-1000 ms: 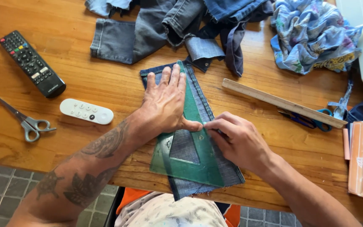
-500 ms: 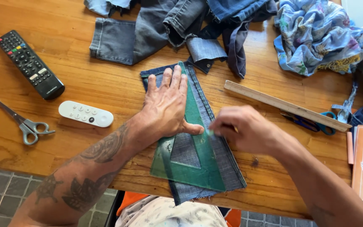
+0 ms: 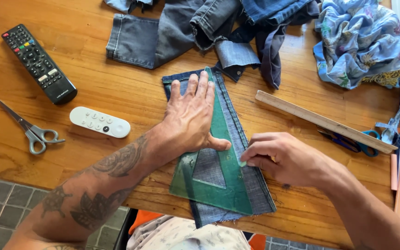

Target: The person measures a rectangular piece of denim fabric using a ruler and a triangular set square, marking lines with chalk. They then use scissors to cut along the marked lines on the fabric.

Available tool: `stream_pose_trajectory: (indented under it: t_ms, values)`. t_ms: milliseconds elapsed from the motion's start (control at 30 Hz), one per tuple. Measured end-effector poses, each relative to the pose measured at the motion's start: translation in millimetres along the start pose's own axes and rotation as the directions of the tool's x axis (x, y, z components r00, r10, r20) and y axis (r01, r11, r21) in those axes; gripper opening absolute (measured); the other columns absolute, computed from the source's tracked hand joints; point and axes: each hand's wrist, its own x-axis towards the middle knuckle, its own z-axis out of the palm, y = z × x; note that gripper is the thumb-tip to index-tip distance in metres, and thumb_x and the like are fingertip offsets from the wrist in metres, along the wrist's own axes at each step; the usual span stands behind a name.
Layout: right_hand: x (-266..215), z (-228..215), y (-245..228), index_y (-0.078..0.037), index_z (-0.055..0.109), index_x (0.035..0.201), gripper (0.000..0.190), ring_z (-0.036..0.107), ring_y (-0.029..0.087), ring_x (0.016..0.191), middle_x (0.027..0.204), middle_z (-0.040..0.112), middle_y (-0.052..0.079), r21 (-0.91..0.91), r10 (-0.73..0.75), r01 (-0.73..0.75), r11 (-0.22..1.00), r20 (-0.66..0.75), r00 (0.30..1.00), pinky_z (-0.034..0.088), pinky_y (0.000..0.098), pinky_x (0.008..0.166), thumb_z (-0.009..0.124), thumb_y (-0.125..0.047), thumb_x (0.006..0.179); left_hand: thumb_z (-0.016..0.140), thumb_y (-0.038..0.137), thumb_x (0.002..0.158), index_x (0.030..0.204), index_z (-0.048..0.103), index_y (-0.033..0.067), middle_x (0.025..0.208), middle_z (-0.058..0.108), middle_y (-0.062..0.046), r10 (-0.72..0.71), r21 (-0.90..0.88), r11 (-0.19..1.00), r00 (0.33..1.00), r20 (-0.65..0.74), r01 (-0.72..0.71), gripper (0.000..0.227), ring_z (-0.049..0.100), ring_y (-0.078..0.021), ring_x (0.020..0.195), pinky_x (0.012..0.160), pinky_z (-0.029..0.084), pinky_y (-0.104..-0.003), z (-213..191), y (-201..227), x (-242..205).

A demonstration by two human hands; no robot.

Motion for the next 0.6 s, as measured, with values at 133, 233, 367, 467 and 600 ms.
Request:
stream_pose_trajectory:
  t_ms: [133, 233, 367, 467, 600]
  values:
    - [23.4, -4.7, 17.7, -0.011, 0.083, 0.110, 0.016, 0.079, 0.027, 0.084, 0.100, 0.081, 0.006, -0.049, -0.109, 0.106, 0.993, -0.067, 0.992, 0.060, 0.0421, 0.074, 0.071, -0.020, 0.113, 0.078, 0.126, 0.062, 0.182, 0.022, 0.0006, 0.193, 0.014, -0.025, -0.001, 0.005, 1.000, 0.998, -0.056, 0.001, 0.182, 0.019, -0.0444, 0.175, 0.131, 0.020, -0.077, 7.2, 1.2, -1.6]
    - [60.9, -15.9, 41.4, -0.007, 0.082, 0.109, 0.014, 0.076, 0.029, 0.086, 0.100, 0.078, 0.009, -0.093, -0.183, 0.170, 0.981, -0.150, 0.972, 0.058, 0.0429, 0.076, 0.071, -0.015, 0.114, 0.080, 0.124, 0.062, 0.182, 0.024, 0.0022, 0.193, 0.015, -0.024, -0.012, 0.003, 1.000, 0.998, -0.069, 0.012, 0.180, 0.019, -0.0432, 0.175, 0.131, 0.021, -0.076, 4.0, 0.0, -2.0]
    - [111.2, -21.5, 85.3, -0.012, 0.080, 0.108, 0.010, 0.079, 0.040, 0.098, 0.100, 0.072, 0.007, -0.217, -0.210, 0.148, 0.965, -0.302, 0.930, 0.061, 0.0526, 0.083, 0.087, -0.020, 0.108, 0.082, 0.108, 0.072, 0.178, 0.034, -0.0085, 0.188, 0.027, -0.032, 0.046, -0.105, 0.993, 0.999, -0.012, -0.047, 0.165, 0.025, -0.0474, 0.173, 0.130, 0.022, -0.078, -27.4, -0.9, -21.2]
    - [136.4, -23.6, 102.1, -0.010, 0.080, 0.112, 0.012, 0.079, 0.039, 0.097, 0.104, 0.074, 0.008, -0.288, -0.239, 0.127, 0.949, -0.399, 0.885, 0.064, 0.0498, 0.084, 0.087, -0.019, 0.110, 0.079, 0.110, 0.072, 0.178, 0.032, -0.0085, 0.189, 0.027, -0.032, 0.046, -0.084, 0.995, 0.999, -0.016, -0.047, 0.166, 0.026, -0.0466, 0.173, 0.129, 0.022, -0.077, -25.6, -3.1, -19.7]
    - [128.5, -11.5, 98.1, -0.011, 0.081, 0.114, 0.009, 0.080, 0.039, 0.101, 0.106, 0.074, 0.008, -0.329, -0.244, 0.099, 0.939, -0.435, 0.867, 0.064, 0.0497, 0.087, 0.085, -0.019, 0.111, 0.080, 0.109, 0.071, 0.178, 0.032, -0.0080, 0.189, 0.027, -0.031, 0.045, -0.096, 0.994, 0.999, -0.017, -0.046, 0.166, 0.025, -0.0465, 0.173, 0.130, 0.022, -0.078, -26.3, -3.2, -20.3]
